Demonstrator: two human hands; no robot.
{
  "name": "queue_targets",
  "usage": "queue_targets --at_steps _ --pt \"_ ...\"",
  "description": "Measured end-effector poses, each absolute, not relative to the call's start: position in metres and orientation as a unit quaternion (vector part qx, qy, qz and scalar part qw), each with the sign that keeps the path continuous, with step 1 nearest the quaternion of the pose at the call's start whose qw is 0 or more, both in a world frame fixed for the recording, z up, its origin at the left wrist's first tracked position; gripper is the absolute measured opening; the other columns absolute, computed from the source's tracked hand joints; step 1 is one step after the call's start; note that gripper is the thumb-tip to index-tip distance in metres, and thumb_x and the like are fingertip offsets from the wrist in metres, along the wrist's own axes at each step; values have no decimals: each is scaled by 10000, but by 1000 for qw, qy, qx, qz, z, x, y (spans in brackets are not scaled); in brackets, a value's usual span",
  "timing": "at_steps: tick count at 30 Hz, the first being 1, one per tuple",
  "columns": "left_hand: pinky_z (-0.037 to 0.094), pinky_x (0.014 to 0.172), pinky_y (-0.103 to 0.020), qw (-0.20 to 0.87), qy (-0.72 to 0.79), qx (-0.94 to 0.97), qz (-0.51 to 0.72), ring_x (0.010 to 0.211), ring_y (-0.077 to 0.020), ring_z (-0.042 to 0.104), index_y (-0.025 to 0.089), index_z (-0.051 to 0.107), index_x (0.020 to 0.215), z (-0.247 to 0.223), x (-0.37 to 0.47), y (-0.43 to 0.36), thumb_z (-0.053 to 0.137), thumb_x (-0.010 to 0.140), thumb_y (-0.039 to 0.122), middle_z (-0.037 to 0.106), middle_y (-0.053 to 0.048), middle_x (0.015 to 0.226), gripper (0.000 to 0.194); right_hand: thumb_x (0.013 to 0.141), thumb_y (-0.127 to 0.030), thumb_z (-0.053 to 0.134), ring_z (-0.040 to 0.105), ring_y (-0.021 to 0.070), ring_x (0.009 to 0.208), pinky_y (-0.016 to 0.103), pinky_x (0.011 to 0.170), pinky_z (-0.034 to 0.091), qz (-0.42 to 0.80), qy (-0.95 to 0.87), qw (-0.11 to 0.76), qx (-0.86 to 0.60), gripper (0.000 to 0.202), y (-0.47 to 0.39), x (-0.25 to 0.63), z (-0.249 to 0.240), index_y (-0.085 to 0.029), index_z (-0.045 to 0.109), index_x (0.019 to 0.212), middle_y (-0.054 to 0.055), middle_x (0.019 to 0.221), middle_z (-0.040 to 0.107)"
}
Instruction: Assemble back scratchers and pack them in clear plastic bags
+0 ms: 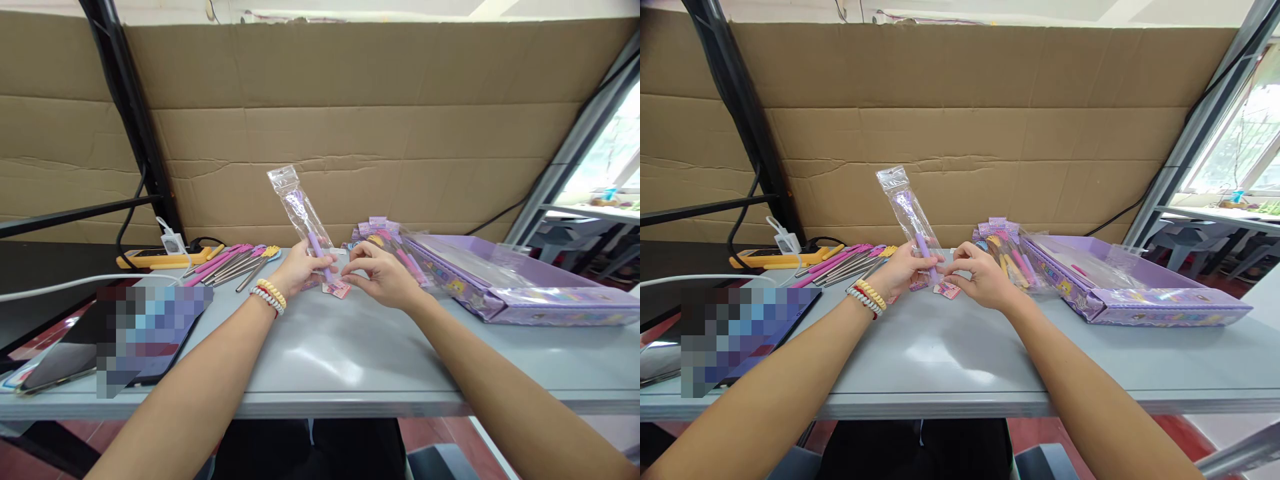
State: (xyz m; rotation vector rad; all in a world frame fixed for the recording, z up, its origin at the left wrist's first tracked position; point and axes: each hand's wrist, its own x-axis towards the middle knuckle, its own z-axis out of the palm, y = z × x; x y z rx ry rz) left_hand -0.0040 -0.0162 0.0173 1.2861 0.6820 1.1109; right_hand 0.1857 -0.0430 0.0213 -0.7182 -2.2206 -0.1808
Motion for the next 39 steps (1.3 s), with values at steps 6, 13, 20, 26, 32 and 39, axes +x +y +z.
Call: queue_targets --at_steps 6,13,20,26,32,39 --pt "541 547 -311 609 306 586 438 629 -159 633 198 471 1120 17 2 -22 685 697 150 632 -34 796 477 841 -208 537 494 121 658 250 574 391 -43 -883 377 -276 115 -41 184 17 -178 629 780 42 747 557" --pt "536 522 -320 624 286 601 409 616 -159 613 188 475 1133 21 7 -29 656 720 209 613 -28 774 452 809 -162 549 518 119 626 235 569 390 -33 -879 370 -301 83 -41 183 17 -169 607 751 26 672 597" --pt "510 562 -289 615 260 625 404 628 -137 606 192 434 1166 18 6 -29 755 571 117 610 -8 776 680 794 -187 541 509 107 559 221 521 363 -13 -862 363 -353 104 -45 181 22 -169 591 705 17 617 604" --pt "474 531 -271 580 264 649 415 602 -143 600 187 412 1185 15 6 -26 722 576 92 605 -5 743 690 795 -252 545 492 113 567 232 523 355 -21 -852 367 -372 138 -46 181 24 -171 545 682 22 623 585" --pt "504 606 -325 587 276 645 405 663 -174 627 175 403 1205 17 3 -26 737 555 89 611 -10 749 736 748 -410 606 456 105 536 236 498 352 2 -815 391 -428 278 -45 183 24 -175 482 830 24 709 577" --pt "503 636 -316 589 278 648 395 700 -172 633 152 417 1183 19 2 -28 711 572 47 624 -22 766 686 844 -437 452 426 93 474 227 470 293 75 -838 302 -449 344 -44 182 21 -178 490 620 -5 531 545"
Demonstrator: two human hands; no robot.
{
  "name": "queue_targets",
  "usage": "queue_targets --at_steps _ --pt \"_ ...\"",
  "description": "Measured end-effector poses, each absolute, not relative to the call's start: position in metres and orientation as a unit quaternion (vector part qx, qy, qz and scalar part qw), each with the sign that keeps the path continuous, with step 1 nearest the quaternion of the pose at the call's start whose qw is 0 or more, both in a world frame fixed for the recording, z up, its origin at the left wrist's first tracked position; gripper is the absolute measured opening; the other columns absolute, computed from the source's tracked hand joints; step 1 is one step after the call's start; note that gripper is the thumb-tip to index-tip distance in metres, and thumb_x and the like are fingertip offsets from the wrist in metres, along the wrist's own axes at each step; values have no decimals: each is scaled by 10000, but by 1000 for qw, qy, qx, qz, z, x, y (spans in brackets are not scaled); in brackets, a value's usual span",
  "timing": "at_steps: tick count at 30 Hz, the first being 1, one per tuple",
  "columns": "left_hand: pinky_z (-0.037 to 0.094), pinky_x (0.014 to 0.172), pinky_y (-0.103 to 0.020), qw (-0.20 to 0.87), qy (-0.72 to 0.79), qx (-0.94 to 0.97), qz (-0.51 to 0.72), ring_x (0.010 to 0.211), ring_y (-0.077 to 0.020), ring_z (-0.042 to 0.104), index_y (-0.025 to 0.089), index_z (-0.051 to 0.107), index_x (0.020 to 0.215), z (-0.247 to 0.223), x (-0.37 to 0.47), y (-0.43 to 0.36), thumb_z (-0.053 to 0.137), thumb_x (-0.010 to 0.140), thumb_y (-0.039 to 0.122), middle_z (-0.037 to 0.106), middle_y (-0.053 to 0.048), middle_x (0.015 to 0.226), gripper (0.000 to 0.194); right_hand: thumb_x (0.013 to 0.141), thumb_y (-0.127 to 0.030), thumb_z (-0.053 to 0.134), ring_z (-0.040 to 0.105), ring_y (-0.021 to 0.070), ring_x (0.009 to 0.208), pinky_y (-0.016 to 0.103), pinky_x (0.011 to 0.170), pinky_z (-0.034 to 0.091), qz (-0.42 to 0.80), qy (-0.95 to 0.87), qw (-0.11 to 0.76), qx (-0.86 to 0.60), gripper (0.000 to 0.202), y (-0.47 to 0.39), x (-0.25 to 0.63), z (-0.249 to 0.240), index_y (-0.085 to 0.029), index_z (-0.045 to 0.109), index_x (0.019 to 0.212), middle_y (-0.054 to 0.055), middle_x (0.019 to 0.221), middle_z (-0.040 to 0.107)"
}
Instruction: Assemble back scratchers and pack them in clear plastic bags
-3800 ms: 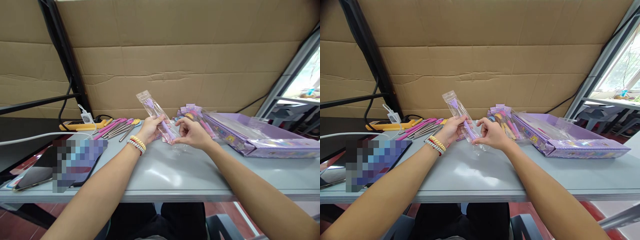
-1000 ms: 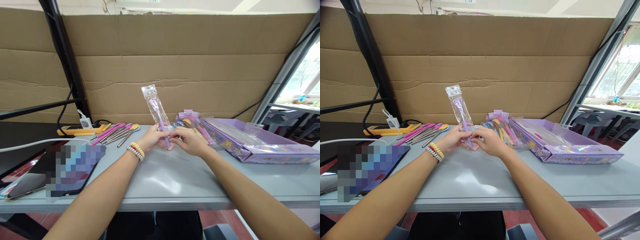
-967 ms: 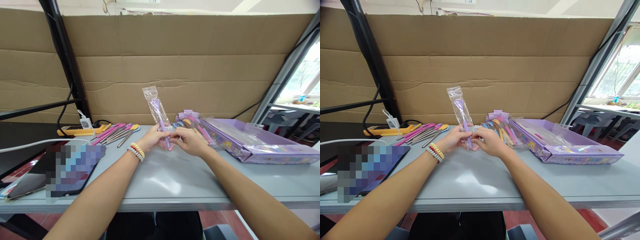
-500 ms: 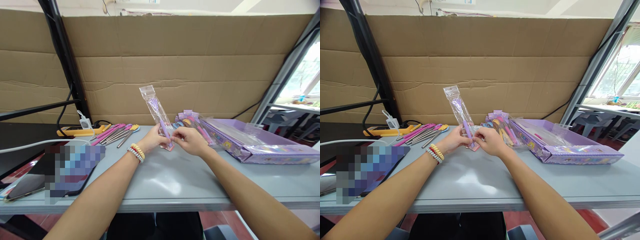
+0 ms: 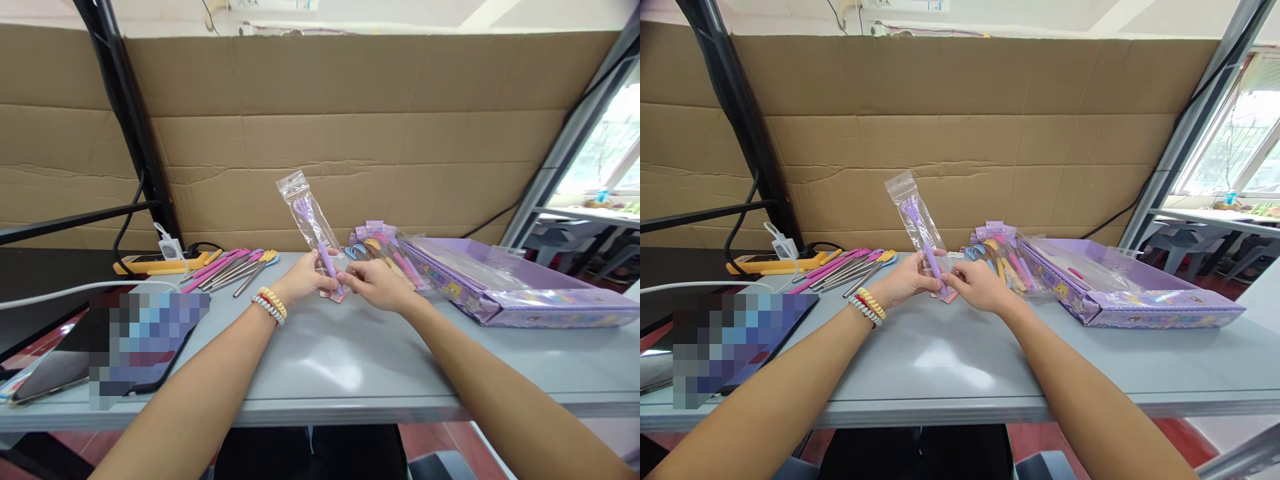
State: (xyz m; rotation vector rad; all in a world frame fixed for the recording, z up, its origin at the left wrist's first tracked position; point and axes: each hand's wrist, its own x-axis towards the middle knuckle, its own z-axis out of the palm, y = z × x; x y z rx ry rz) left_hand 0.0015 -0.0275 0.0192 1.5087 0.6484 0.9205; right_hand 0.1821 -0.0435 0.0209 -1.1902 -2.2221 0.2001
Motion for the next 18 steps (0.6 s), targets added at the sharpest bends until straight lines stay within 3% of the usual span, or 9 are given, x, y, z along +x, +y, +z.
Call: queue_targets --at_steps 11,18 --pt "508 633 -269 616 280 592 438 646 -126 625 113 599 896 15 10 -25 760 575 81 675 -38 739 360 824 -360 452 288 76 395 244 432 212 -15 -810 359 -464 393 -44 179 24 -193 341 486 -38 388 351" --pt "521 630 -301 609 305 587 437 635 -162 650 135 567 1042 13 11 -25 772 580 95 679 -31 665 506 833 -378 419 294 76 399 236 430 213 -11 -813 350 -466 397 -41 180 20 -190 358 489 -34 400 365"
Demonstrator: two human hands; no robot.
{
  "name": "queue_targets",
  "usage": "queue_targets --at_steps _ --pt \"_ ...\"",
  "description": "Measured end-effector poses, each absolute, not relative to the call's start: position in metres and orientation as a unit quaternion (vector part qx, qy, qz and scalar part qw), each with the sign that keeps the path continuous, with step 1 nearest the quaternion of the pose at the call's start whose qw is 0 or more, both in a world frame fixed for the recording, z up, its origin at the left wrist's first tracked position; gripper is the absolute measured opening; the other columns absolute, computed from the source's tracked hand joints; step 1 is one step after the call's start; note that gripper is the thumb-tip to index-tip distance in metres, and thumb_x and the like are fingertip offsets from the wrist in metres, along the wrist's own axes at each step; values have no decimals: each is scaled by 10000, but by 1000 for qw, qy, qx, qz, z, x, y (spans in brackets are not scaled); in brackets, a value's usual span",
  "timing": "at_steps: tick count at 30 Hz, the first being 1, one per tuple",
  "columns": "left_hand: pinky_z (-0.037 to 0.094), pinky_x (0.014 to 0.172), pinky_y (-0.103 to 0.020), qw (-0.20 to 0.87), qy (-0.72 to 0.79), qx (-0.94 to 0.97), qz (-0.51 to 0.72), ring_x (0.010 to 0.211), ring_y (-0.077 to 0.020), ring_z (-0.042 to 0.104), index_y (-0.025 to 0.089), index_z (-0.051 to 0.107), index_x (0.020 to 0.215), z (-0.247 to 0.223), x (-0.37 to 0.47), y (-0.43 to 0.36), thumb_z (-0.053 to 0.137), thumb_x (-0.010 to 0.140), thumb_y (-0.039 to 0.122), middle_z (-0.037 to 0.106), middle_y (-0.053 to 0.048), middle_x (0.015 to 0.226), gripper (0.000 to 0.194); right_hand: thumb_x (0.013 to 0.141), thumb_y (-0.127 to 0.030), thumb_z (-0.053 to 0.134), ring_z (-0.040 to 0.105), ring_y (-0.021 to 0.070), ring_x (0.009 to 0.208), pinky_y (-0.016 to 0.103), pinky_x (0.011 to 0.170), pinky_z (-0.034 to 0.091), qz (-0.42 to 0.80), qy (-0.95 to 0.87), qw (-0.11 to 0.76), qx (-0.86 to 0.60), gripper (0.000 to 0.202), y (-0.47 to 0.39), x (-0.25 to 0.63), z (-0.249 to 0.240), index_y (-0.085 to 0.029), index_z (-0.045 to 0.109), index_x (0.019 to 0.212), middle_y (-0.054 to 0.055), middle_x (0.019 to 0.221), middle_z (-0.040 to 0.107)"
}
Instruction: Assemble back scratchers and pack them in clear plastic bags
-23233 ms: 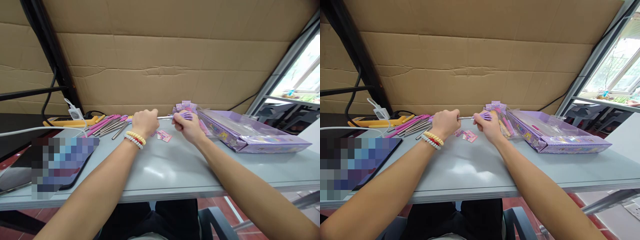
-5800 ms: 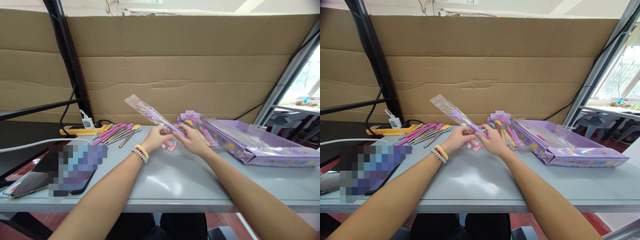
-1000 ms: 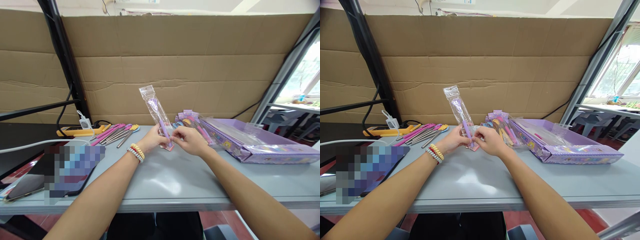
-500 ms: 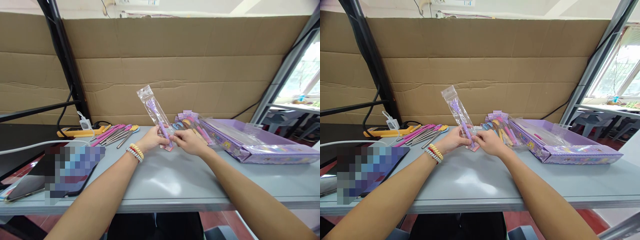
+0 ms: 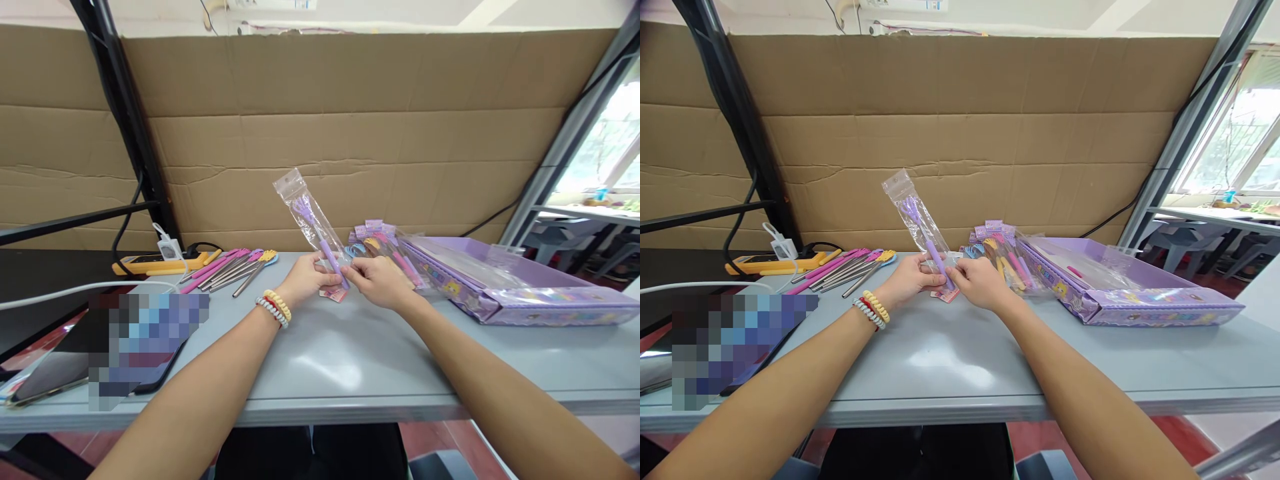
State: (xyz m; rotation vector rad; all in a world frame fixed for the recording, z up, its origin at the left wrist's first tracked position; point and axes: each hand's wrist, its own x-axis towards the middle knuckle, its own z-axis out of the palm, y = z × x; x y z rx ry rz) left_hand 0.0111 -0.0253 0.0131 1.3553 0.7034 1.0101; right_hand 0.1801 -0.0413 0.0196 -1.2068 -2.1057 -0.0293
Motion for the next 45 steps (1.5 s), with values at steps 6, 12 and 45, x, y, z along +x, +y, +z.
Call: queue_targets --at_steps 6,12,45 --pt "486 536 -261 589 304 612 431 529 -135 606 127 541 980 10 13 -24 701 630 70 622 7 568 390 837 -387 402 296 77 415 235 438 218 -10 -817 337 -468 400 -40 180 18 -188 351 494 -30 414 366" --pt "456 500 -249 570 285 649 417 482 -112 560 132 530 873 11 12 -25 704 651 141 599 7 542 282 837 -390 407 269 75 405 245 431 203 -11 -811 347 -471 408 -41 180 19 -190 330 490 -36 404 335" --pt "494 579 -261 598 316 599 429 573 -107 594 121 519 949 14 24 -34 686 723 182 619 -17 685 288 838 -426 404 330 87 471 240 473 236 6 -774 372 -512 403 -40 178 20 -180 398 519 -27 460 400"
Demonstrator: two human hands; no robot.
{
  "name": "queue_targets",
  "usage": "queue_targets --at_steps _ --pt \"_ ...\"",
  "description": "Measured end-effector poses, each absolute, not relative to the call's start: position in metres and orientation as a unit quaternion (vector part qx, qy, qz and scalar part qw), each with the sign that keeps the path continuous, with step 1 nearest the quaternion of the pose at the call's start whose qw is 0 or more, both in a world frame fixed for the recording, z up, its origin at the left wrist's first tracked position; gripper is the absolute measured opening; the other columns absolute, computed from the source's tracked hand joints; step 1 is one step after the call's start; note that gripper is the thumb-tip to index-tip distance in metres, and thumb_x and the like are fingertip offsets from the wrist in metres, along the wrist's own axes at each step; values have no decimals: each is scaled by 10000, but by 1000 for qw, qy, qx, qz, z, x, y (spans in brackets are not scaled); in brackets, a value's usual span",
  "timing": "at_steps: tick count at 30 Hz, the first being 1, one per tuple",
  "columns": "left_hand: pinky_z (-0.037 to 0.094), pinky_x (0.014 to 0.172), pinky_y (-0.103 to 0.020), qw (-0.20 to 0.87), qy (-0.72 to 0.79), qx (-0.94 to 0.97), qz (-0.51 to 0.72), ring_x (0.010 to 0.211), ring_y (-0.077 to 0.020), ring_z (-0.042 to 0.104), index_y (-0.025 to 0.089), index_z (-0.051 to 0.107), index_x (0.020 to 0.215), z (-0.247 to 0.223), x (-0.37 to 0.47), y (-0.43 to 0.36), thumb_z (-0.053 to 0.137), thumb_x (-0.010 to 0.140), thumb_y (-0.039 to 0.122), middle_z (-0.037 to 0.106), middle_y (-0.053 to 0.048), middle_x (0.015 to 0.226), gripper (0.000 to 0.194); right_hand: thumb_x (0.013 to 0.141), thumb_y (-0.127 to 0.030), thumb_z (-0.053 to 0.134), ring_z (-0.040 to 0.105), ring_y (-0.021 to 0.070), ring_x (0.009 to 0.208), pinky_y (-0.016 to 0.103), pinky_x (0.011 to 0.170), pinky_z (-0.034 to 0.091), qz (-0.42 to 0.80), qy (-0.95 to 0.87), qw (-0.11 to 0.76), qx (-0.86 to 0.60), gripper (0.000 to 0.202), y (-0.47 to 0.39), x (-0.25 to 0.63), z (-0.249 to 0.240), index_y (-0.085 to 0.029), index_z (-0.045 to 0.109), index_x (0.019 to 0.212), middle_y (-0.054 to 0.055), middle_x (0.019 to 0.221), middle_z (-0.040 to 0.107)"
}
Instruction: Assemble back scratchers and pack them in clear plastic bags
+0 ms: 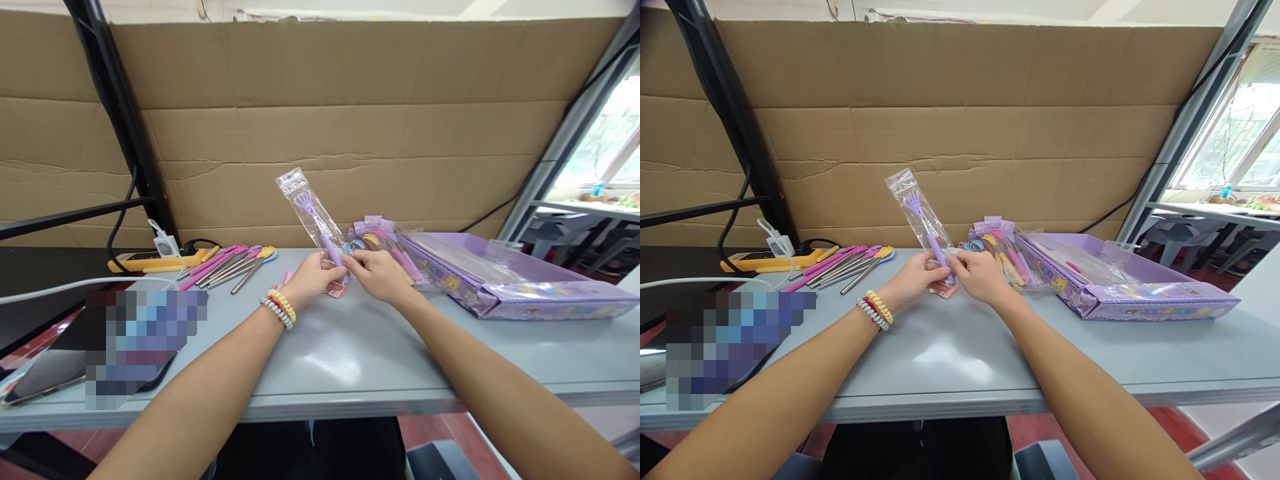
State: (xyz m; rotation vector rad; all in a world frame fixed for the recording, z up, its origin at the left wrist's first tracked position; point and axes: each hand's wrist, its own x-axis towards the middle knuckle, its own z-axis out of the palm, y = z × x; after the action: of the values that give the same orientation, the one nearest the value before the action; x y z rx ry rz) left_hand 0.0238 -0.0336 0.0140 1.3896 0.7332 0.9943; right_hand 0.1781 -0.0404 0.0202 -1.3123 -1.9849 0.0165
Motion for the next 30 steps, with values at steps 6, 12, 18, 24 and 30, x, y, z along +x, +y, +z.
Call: queue_targets --at_steps 6,12,18,24,30 --pt "498 628 -267 599 313 572 465 624 -100 582 125 537 939 17 29 -34 543 782 75 591 -7 703 164 859 -447 374 346 86 477 233 489 258 25 -781 369 -504 425 -41 178 21 -171 494 560 -26 477 422" --pt "494 555 -247 588 316 581 466 615 -100 568 122 528 934 18 29 -35 511 791 56 577 -31 761 158 869 -487 341 299 85 481 235 485 244 50 -809 337 -479 470 -37 182 17 -171 521 573 -34 477 346" --pt "450 476 -224 544 405 631 376 525 -96 532 122 534 818 15 19 -27 509 775 86 569 -32 676 61 826 -622 336 271 86 474 253 468 190 71 -811 235 -531 547 -35 185 16 -179 372 506 -31 483 318" --pt "476 514 -239 520 485 651 267 553 -112 543 103 567 771 12 9 -22 494 725 67 594 -62 688 94 811 -648 346 339 97 481 261 482 214 50 -787 182 -587 537 -35 190 20 -186 356 538 -13 516 427" --pt "473 520 -235 528 483 642 276 571 -117 549 119 574 799 13 9 -22 517 708 80 602 -51 699 115 831 -611 332 397 110 517 262 507 239 43 -792 163 -586 503 -32 192 19 -188 400 566 5 568 508"
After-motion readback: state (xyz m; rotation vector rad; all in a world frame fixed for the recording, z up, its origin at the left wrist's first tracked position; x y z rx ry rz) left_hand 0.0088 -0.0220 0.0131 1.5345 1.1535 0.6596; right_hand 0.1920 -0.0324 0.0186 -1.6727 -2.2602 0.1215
